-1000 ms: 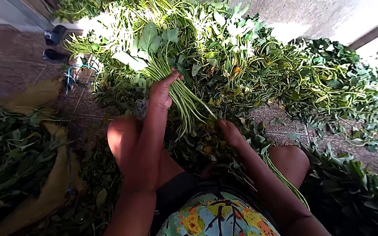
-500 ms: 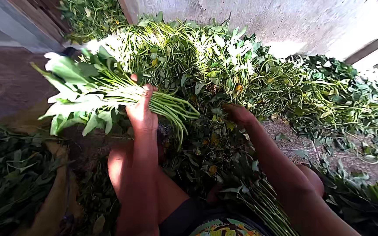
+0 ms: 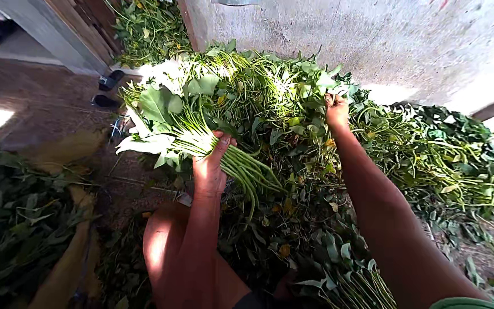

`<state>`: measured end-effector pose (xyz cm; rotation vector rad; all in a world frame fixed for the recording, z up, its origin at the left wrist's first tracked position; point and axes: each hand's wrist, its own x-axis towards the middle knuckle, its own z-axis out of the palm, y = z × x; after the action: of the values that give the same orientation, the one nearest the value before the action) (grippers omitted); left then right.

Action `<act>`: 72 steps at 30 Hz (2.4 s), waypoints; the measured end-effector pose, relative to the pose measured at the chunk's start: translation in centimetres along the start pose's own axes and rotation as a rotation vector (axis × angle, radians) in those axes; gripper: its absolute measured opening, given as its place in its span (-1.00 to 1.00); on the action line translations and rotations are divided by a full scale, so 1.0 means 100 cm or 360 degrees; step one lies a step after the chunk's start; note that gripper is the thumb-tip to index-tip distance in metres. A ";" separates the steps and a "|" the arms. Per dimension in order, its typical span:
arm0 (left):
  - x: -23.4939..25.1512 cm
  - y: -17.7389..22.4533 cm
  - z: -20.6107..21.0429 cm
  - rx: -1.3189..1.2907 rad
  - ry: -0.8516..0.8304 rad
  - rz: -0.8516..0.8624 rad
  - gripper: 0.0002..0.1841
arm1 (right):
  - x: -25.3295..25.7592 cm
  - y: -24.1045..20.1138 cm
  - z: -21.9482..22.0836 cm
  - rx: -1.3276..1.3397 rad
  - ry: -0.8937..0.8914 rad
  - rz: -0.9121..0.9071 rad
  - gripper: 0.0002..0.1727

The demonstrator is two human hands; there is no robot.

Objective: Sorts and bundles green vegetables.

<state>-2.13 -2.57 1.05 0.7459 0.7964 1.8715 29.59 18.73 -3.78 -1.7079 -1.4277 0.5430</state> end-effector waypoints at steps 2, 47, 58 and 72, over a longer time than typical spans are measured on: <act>-0.001 -0.005 0.001 0.0031 -0.0001 -0.0054 -0.83 | 0.003 -0.002 -0.018 0.0376 0.0048 0.0004 -0.65; -0.036 -0.023 0.013 0.0938 -0.0326 -0.1132 -0.67 | -0.298 -0.054 0.006 0.0275 -0.0631 -0.0351 -0.49; -0.035 -0.034 0.008 0.1114 -0.0429 -0.0889 -0.76 | -0.254 -0.057 -0.019 0.0662 -0.1881 0.0616 -0.59; 0.013 -0.011 -0.008 0.0771 0.0146 -0.0568 -0.81 | -0.303 -0.020 0.004 0.0910 -0.1089 0.0215 -0.58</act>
<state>-2.62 -1.16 -0.11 0.7528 1.3738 1.4113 20.18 -9.83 -7.66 -1.1948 -1.4028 1.5556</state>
